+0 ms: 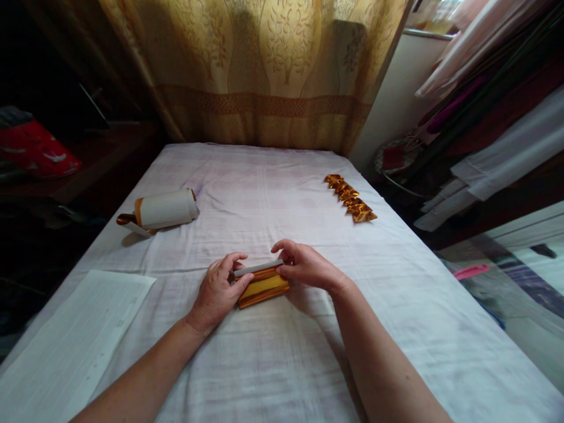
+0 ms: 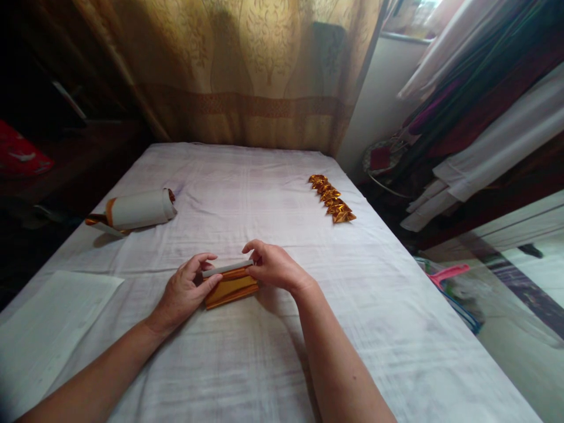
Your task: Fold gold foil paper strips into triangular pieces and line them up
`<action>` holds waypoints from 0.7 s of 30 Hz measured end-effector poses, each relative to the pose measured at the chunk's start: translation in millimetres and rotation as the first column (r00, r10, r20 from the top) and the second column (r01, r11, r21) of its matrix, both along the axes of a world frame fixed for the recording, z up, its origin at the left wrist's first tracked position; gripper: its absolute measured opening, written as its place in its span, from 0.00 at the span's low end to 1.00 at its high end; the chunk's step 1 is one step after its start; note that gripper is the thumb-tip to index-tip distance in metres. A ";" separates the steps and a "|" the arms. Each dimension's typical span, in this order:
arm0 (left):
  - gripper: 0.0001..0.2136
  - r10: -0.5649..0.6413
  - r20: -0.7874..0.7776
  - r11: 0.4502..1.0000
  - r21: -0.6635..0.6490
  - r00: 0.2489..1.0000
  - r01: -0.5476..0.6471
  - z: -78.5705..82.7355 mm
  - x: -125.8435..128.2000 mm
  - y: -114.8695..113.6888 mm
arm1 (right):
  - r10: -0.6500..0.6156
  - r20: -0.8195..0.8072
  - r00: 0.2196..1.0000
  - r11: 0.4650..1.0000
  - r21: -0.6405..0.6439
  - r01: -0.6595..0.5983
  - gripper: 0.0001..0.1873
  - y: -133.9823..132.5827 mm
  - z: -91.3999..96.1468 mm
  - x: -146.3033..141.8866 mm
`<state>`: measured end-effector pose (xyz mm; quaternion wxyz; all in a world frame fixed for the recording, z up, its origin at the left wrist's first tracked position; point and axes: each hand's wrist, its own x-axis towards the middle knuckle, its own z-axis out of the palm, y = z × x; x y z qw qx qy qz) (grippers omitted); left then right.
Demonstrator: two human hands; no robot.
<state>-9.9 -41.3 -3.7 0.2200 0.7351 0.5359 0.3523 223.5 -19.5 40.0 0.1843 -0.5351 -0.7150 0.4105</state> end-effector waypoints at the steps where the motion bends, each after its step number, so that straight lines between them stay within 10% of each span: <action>1: 0.14 0.004 0.009 1.000 -0.010 1.000 -0.004 0.1 -0.1 0.1 | 0.003 0.002 1.000 1.000 0.005 -0.003 0.19 0.3 -0.3 0.7; 21: 0.09 -0.090 -0.009 0.992 0.089 0.996 0.090 -1.2 -2.3 2.5 | 0.063 -0.069 0.996 0.989 -0.133 -0.071 0.10 1.8 -1.5 4.3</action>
